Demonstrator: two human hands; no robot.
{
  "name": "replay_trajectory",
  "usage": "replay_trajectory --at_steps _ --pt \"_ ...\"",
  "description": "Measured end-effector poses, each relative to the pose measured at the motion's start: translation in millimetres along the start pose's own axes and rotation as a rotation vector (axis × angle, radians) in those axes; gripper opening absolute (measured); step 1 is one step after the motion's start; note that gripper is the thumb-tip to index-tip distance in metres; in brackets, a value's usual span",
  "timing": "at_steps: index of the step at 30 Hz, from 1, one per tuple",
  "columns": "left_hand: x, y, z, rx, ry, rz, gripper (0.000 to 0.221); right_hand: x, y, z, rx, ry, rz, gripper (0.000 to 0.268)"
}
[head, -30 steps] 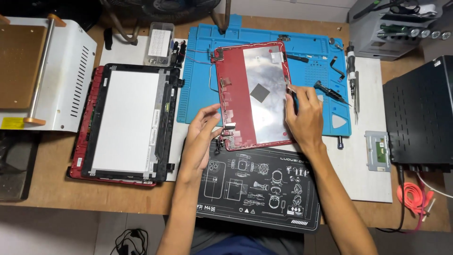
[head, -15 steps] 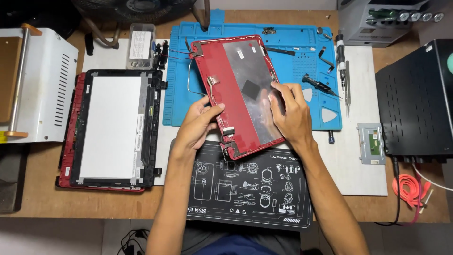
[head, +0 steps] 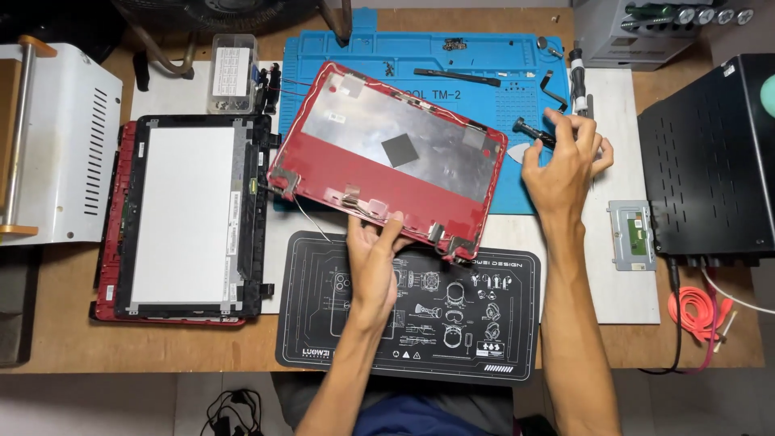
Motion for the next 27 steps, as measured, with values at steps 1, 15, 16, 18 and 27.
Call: replay_trajectory --at_steps 1,15,16,18,27 --pt "-1.4 -11.5 0.5 0.003 0.002 -0.001 0.071 0.9 4.2 -3.1 0.000 -0.001 0.004 0.038" --pt "-21.5 -60.9 -18.8 0.189 0.100 0.010 0.078 -0.5 -5.0 5.7 -0.060 0.034 -0.022 0.017" --pt "-24.7 -65.1 -16.5 0.189 0.101 0.008 0.078 -2.0 -12.1 8.4 -0.062 0.033 -0.022 0.017" --pt "-30.6 -75.3 -14.6 0.199 0.088 0.011 0.076 -4.7 -24.7 18.5 -0.120 0.070 -0.016 0.015" --pt "-10.7 -55.2 -6.7 0.174 -0.096 0.192 0.056 -5.5 -52.6 29.7 -0.368 0.142 0.120 0.017"
Point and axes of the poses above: each hand's wrist, its own x-axis away from the middle knuckle, its own z-axis out of the back of the hand, y = z × x, the point moved 7 cm from there along -x, towards the middle knuckle, and after that the axes turned 4 degrees about y, right-handed, at the moved point
